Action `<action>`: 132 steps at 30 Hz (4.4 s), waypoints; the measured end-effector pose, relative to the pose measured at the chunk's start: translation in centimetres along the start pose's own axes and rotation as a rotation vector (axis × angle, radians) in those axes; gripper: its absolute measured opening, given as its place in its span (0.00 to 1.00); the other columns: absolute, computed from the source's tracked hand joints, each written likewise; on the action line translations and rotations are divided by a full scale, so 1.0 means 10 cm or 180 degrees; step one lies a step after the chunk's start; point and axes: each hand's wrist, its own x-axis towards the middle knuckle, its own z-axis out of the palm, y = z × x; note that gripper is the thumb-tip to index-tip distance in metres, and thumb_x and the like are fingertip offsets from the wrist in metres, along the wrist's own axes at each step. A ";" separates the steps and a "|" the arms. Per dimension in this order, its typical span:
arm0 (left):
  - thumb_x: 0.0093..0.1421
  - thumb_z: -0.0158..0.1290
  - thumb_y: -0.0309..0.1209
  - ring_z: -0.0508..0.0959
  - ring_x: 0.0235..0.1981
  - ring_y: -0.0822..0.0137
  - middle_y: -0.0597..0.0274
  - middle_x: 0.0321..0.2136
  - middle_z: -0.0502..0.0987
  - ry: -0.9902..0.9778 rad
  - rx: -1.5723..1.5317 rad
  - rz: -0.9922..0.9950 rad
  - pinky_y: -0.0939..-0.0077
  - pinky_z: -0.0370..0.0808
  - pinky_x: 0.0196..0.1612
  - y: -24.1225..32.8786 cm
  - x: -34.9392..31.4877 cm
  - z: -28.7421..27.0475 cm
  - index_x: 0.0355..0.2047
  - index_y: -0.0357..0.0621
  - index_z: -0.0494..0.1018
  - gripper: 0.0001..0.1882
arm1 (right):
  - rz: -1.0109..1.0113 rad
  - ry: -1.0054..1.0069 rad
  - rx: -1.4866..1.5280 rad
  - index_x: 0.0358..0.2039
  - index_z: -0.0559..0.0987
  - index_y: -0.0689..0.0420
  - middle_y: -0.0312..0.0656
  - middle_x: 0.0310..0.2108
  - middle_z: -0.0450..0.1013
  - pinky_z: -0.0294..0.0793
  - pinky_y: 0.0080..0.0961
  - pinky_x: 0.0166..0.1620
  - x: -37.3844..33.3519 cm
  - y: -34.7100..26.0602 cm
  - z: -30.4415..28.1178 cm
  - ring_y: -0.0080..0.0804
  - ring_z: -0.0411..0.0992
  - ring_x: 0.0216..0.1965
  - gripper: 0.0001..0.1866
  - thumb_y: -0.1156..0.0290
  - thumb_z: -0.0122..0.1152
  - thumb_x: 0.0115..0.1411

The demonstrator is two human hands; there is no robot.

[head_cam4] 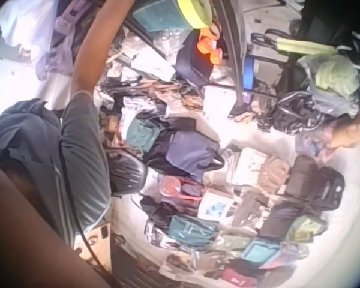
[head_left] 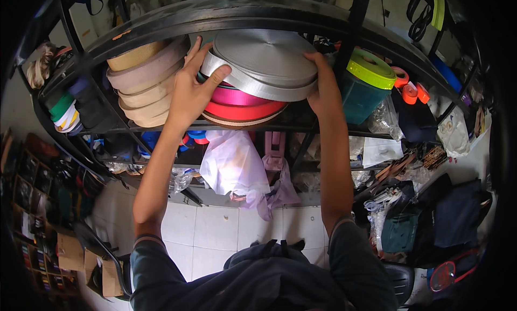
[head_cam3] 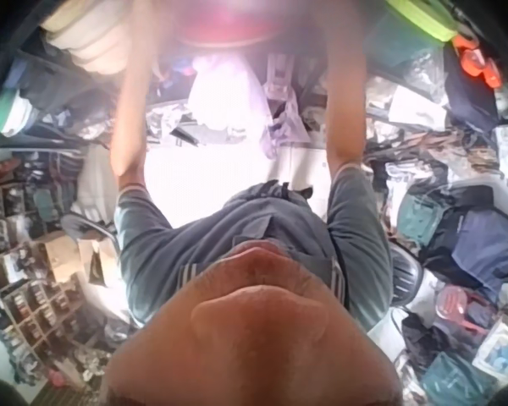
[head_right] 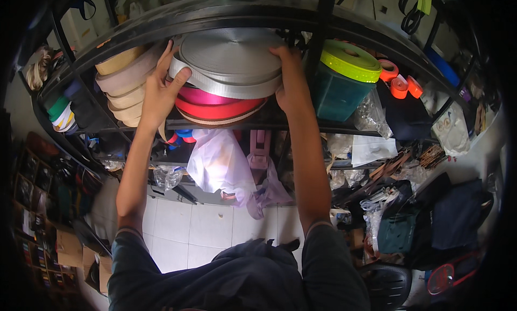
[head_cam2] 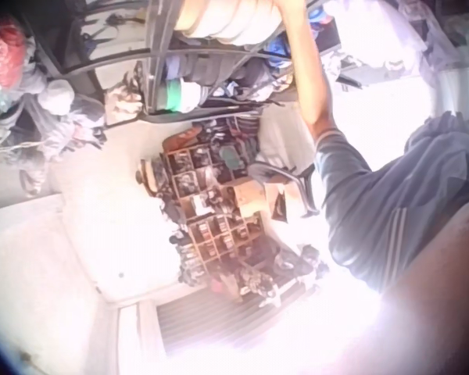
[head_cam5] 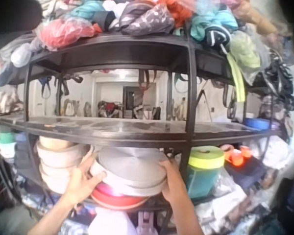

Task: The person takes rolls of colorful straps from storage boxes and organizes them on a shelf, handling rolls of blue, white, teal, pink, and red straps.

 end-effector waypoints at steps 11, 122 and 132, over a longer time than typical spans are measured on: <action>0.56 0.51 0.54 0.50 0.66 0.52 0.45 0.66 0.45 0.0144 -0.0267 0.0529 0.62 0.47 0.65 0.64 -0.94 0.31 0.65 0.30 0.42 0.51 | 0.0038 -0.0583 0.0262 0.47 0.69 0.56 0.39 0.42 0.70 0.70 0.23 0.47 -0.92 -0.04 -0.43 0.27 0.70 0.45 0.18 0.65 0.54 0.56; 0.62 0.33 0.46 0.64 0.57 0.45 0.40 0.54 0.66 -0.0098 0.0918 -0.1391 0.65 0.58 0.59 -0.39 0.16 -0.03 0.56 0.40 0.64 0.29 | -0.0426 -0.0313 -0.2117 0.50 0.71 0.53 0.46 0.52 0.66 0.61 0.44 0.52 0.42 0.20 -0.02 0.41 0.63 0.54 0.28 0.48 0.56 0.54; 0.57 0.39 0.60 0.62 0.59 0.44 0.31 0.54 0.64 -0.0384 0.0964 -0.1298 0.67 0.57 0.61 -0.73 0.18 -0.26 0.58 0.29 0.58 0.45 | -0.1449 -0.0289 -0.2859 0.54 0.67 0.61 0.53 0.51 0.67 0.64 0.31 0.53 0.33 0.54 -0.15 0.40 0.67 0.51 0.31 0.50 0.53 0.60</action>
